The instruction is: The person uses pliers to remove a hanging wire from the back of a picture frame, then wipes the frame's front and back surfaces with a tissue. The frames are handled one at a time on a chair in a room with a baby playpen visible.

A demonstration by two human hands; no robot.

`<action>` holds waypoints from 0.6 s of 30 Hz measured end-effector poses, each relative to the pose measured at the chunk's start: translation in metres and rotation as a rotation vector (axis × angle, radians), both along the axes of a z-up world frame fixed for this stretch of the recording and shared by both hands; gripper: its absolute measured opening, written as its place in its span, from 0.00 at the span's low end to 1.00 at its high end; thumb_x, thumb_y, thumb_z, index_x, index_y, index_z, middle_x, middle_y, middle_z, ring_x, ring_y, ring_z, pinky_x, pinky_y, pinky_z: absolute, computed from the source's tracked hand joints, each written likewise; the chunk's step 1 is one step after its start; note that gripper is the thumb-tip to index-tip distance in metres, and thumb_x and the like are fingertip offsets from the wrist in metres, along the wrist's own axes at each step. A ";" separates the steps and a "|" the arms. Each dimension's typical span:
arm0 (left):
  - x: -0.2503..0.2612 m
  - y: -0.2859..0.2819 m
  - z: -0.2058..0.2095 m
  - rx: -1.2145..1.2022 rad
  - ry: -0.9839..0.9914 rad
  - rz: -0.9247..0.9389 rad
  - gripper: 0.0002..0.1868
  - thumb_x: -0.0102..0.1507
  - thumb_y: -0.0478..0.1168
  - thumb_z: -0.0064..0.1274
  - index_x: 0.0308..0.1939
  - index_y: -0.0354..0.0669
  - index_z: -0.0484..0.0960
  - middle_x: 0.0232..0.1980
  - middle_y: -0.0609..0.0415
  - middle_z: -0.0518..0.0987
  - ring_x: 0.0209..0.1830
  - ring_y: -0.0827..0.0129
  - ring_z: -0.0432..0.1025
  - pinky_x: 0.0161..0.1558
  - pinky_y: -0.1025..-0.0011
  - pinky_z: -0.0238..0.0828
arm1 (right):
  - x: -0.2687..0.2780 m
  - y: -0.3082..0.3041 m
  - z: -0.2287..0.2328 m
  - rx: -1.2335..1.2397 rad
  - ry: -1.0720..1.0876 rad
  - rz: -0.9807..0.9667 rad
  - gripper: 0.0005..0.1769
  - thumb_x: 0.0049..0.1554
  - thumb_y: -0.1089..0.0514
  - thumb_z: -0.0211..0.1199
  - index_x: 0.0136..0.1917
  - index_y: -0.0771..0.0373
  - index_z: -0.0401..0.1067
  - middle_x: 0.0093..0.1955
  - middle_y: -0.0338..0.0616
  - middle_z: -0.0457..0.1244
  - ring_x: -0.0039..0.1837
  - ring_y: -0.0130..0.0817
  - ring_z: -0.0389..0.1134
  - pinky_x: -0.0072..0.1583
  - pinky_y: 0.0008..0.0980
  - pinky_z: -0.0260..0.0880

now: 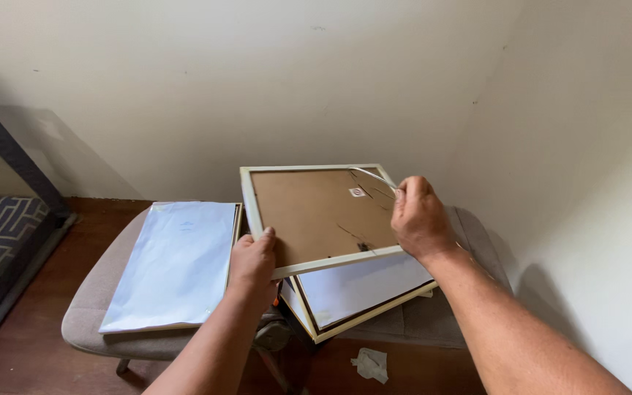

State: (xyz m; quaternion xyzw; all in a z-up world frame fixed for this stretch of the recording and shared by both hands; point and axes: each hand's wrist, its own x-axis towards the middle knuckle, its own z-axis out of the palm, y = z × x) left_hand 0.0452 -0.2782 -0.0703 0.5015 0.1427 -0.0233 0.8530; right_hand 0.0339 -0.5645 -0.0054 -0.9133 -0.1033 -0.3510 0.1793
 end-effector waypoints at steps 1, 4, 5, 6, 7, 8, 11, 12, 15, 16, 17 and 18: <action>-0.001 0.010 0.002 -0.023 -0.020 0.013 0.11 0.68 0.44 0.51 0.43 0.38 0.75 0.36 0.52 0.77 0.32 0.65 0.72 0.33 0.60 0.73 | -0.004 -0.004 -0.001 -0.016 -0.054 0.019 0.08 0.69 0.61 0.44 0.53 0.69 0.59 0.43 0.57 0.61 0.38 0.37 0.67 0.35 0.31 0.73; -0.003 0.036 0.009 -0.026 -0.013 0.079 0.11 0.68 0.43 0.50 0.43 0.38 0.75 0.36 0.52 0.78 0.32 0.66 0.73 0.33 0.60 0.74 | -0.014 -0.008 -0.003 0.014 -0.029 -0.052 0.07 0.69 0.62 0.44 0.53 0.68 0.59 0.44 0.57 0.61 0.39 0.39 0.67 0.38 0.32 0.74; -0.004 0.044 0.010 -0.015 0.002 0.108 0.11 0.68 0.44 0.49 0.43 0.38 0.75 0.36 0.52 0.78 0.32 0.66 0.74 0.34 0.61 0.75 | -0.018 -0.006 -0.006 0.038 0.014 -0.095 0.06 0.70 0.61 0.45 0.53 0.68 0.59 0.44 0.56 0.61 0.39 0.40 0.67 0.38 0.34 0.74; -0.007 0.051 0.011 0.027 -0.009 0.132 0.11 0.68 0.44 0.50 0.43 0.37 0.75 0.37 0.51 0.78 0.32 0.66 0.72 0.33 0.61 0.74 | -0.022 -0.004 -0.008 0.008 -0.066 -0.079 0.06 0.68 0.61 0.47 0.53 0.68 0.59 0.45 0.57 0.61 0.40 0.43 0.67 0.40 0.37 0.73; -0.009 0.057 0.012 0.071 -0.018 0.155 0.12 0.69 0.44 0.50 0.44 0.37 0.75 0.37 0.51 0.77 0.32 0.66 0.71 0.33 0.61 0.73 | -0.028 -0.001 -0.011 -0.021 -0.143 -0.065 0.06 0.67 0.61 0.48 0.53 0.68 0.59 0.46 0.57 0.61 0.42 0.45 0.67 0.42 0.39 0.73; -0.012 0.063 0.013 0.115 -0.027 0.179 0.12 0.69 0.44 0.51 0.44 0.36 0.75 0.37 0.51 0.76 0.32 0.67 0.70 0.33 0.61 0.72 | -0.033 0.002 -0.014 -0.049 -0.221 -0.049 0.07 0.66 0.61 0.50 0.53 0.68 0.59 0.47 0.57 0.61 0.44 0.47 0.66 0.43 0.42 0.72; -0.018 0.076 0.018 0.240 -0.008 0.298 0.15 0.72 0.44 0.53 0.45 0.32 0.72 0.38 0.46 0.73 0.31 0.63 0.65 0.31 0.58 0.66 | -0.044 0.004 -0.021 -0.078 -0.177 -0.016 0.04 0.66 0.64 0.48 0.52 0.68 0.58 0.45 0.55 0.59 0.41 0.41 0.66 0.42 0.37 0.73; -0.020 0.081 0.021 0.166 -0.038 0.327 0.14 0.71 0.43 0.52 0.44 0.32 0.72 0.39 0.46 0.74 0.32 0.63 0.68 0.32 0.60 0.70 | -0.046 0.005 -0.025 -0.082 -0.153 -0.019 0.05 0.66 0.63 0.49 0.51 0.68 0.59 0.45 0.55 0.59 0.41 0.41 0.65 0.41 0.36 0.73; -0.028 0.089 0.031 0.020 -0.082 0.390 0.12 0.69 0.42 0.51 0.43 0.34 0.71 0.40 0.46 0.78 0.34 0.64 0.75 0.36 0.64 0.78 | -0.051 0.002 -0.039 -0.135 0.019 -0.040 0.06 0.67 0.60 0.48 0.50 0.65 0.60 0.43 0.52 0.60 0.40 0.40 0.66 0.40 0.34 0.73; -0.030 0.091 0.035 0.022 -0.068 0.402 0.12 0.69 0.41 0.50 0.43 0.34 0.71 0.41 0.46 0.78 0.35 0.65 0.76 0.36 0.64 0.79 | -0.051 0.001 -0.044 -0.177 0.140 -0.050 0.07 0.69 0.59 0.47 0.50 0.64 0.61 0.42 0.50 0.62 0.40 0.39 0.67 0.43 0.34 0.74; -0.032 0.092 0.041 0.024 -0.056 0.416 0.11 0.69 0.41 0.50 0.43 0.34 0.71 0.41 0.46 0.78 0.35 0.65 0.76 0.37 0.65 0.79 | -0.052 0.001 -0.049 -0.220 0.259 -0.060 0.08 0.70 0.58 0.45 0.50 0.62 0.62 0.42 0.48 0.63 0.41 0.38 0.68 0.45 0.33 0.76; -0.034 0.091 0.046 0.016 -0.058 0.417 0.11 0.69 0.41 0.50 0.44 0.34 0.71 0.42 0.46 0.78 0.35 0.65 0.76 0.36 0.64 0.79 | -0.055 0.001 -0.054 -0.199 0.263 -0.062 0.07 0.67 0.57 0.49 0.50 0.61 0.64 0.44 0.48 0.65 0.44 0.42 0.69 0.48 0.39 0.75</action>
